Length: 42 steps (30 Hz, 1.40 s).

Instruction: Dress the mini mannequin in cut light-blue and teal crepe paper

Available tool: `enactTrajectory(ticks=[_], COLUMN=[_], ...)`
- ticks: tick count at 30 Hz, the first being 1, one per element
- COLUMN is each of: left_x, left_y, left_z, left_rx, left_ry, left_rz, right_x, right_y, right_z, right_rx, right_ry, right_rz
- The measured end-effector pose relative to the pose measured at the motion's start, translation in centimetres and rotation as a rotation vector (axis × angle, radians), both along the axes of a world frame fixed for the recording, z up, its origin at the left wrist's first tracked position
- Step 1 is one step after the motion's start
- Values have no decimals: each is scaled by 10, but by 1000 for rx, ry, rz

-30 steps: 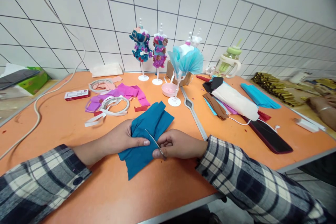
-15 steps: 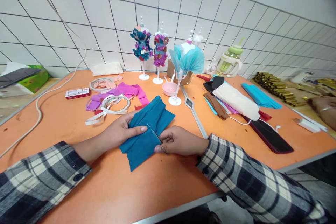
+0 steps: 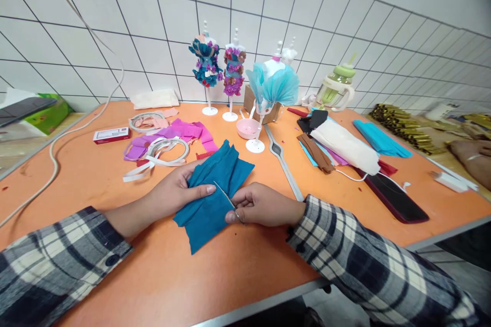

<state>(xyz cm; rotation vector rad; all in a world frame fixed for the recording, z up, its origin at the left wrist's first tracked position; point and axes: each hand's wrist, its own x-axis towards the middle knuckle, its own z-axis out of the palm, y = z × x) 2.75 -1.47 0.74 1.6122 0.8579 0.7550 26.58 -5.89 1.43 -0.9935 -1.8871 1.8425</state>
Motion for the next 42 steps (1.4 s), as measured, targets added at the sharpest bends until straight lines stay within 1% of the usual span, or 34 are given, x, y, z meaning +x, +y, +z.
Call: enactTrajectory(ticks=[4,8,13,17,22,26,31,37,42], left_x=[0,-1,0,2,2,1,-1,2,2], left_y=[-2,-2,-3,-3,-3,-3,-3,-5,-5], left_z=[0,0,0,1,1,-1,-1,3,4], left_rx=[15,20,10,38,11,-21,-50,-4,-5], left_ry=[6,14,1,7,-20,20,13,40,46], left_rz=[-24,-32,-61,-90,-85,-94,-93,-96,-83], right_x=[-1,-1,0,0,0,0,0,1,1], right_y=[-2,-1,-1,-2,-2,-2,-1,-2,-1], right_z=[2,0,0,0,-1,1,0,2,-1], right_rx=[-6,18,7,24,46,40,42,32,28], right_ry=[-16,-13,-9,-33,-22,-42,-22,-39,-20], right_rz=[-8,-17,6,-1,-12,11,15,21,16])
